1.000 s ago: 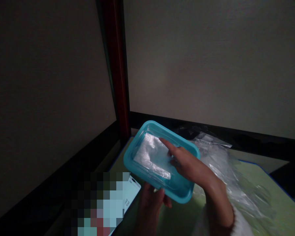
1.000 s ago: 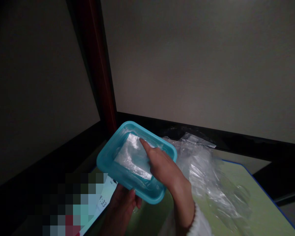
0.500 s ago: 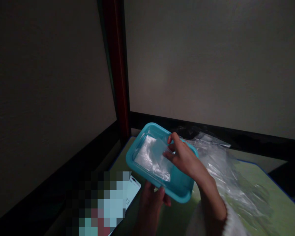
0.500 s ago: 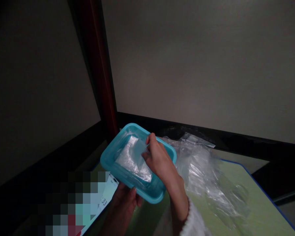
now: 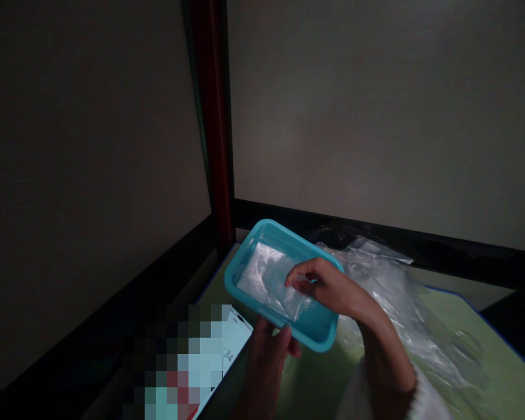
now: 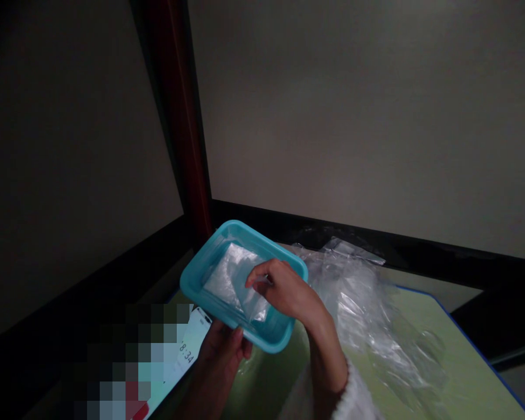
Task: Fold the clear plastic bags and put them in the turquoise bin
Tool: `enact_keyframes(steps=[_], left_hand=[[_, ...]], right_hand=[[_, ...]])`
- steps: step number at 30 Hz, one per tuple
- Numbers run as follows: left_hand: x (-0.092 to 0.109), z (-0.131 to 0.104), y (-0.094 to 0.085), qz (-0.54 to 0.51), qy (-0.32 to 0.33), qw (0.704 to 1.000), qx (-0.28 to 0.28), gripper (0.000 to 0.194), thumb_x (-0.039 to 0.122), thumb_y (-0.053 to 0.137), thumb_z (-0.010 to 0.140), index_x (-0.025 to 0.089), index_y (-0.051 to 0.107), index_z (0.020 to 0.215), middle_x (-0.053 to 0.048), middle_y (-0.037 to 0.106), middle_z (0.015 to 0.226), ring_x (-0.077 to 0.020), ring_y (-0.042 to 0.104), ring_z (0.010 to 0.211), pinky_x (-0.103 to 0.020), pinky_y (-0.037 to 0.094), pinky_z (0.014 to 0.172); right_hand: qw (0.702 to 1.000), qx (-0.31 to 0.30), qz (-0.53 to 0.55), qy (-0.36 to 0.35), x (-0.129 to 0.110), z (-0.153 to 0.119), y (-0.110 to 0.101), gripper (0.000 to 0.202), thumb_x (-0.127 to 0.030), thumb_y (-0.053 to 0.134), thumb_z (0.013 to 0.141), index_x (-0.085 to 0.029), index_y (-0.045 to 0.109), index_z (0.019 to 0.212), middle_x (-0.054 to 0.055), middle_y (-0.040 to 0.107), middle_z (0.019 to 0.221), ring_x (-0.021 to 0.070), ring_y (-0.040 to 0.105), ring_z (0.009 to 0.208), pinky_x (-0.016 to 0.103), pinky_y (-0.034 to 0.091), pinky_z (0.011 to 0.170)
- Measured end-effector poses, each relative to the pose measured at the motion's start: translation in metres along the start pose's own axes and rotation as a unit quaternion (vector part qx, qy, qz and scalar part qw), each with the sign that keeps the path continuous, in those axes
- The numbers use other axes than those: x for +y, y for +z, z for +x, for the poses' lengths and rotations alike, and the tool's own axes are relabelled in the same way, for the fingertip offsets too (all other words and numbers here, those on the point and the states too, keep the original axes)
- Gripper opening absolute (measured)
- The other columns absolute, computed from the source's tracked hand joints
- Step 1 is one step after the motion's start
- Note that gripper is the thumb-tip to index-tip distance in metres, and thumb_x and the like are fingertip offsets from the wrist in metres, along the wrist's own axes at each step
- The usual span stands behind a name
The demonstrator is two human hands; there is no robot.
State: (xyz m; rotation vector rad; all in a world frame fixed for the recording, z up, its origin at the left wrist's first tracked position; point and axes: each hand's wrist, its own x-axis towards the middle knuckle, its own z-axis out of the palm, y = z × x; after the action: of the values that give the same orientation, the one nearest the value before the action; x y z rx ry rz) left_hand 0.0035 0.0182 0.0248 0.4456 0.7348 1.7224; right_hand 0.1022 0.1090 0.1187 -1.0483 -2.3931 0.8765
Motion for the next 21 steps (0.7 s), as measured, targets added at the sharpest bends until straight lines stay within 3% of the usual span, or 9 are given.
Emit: enact_keyframes(steps=[5,11,16,21], left_hand=[[-0.001,0.001,-0.001,-0.004,0.005,1.000,0.007,0.045,0.034,0.084,0.051,0.019,0.062,0.087,0.002,0.065,0.067,-0.0038,0.050,0.041,-0.015,0.038,0.041],[-0.005,0.005,-0.005,0.025,0.022,0.999,0.002,0.045,0.037,0.083,0.054,0.018,0.062,0.089,0.001,0.067,0.067,-0.0035,0.049,0.039,-0.015,0.038,0.040],[-0.006,0.007,-0.007,0.032,0.035,0.999,-0.003,0.046,0.039,0.082,0.054,0.017,0.062,0.089,-0.002,0.069,0.072,-0.0039,0.050,0.040,-0.015,0.038,0.041],[-0.007,0.007,-0.008,0.033,0.049,0.998,-0.005,0.048,0.040,0.082,0.055,0.018,0.062,0.092,0.000,0.069,0.067,-0.0049,0.052,0.041,-0.014,0.039,0.041]], right_hand=[[0.997,-0.005,0.075,0.020,0.001,0.002,0.001,0.015,-0.014,0.054,0.074,-0.015,0.069,0.073,0.003,0.069,0.070,0.0162,0.061,0.066,0.028,0.046,0.063],[0.972,-0.024,0.231,0.044,0.011,0.008,0.007,0.015,-0.026,0.062,0.070,-0.015,0.071,0.075,0.001,0.069,0.069,0.0135,0.059,0.061,0.027,0.048,0.061],[0.964,-0.039,0.258,0.060,0.011,0.010,0.011,0.037,-0.026,0.059,0.072,-0.012,0.066,0.105,0.008,0.067,0.103,0.0172,0.063,0.080,0.029,0.053,0.066],[0.950,-0.061,0.293,0.090,-0.002,0.009,0.016,0.063,-0.013,0.052,0.073,-0.008,0.039,0.134,0.014,0.048,0.133,0.0223,0.058,0.106,0.032,0.052,0.080]])
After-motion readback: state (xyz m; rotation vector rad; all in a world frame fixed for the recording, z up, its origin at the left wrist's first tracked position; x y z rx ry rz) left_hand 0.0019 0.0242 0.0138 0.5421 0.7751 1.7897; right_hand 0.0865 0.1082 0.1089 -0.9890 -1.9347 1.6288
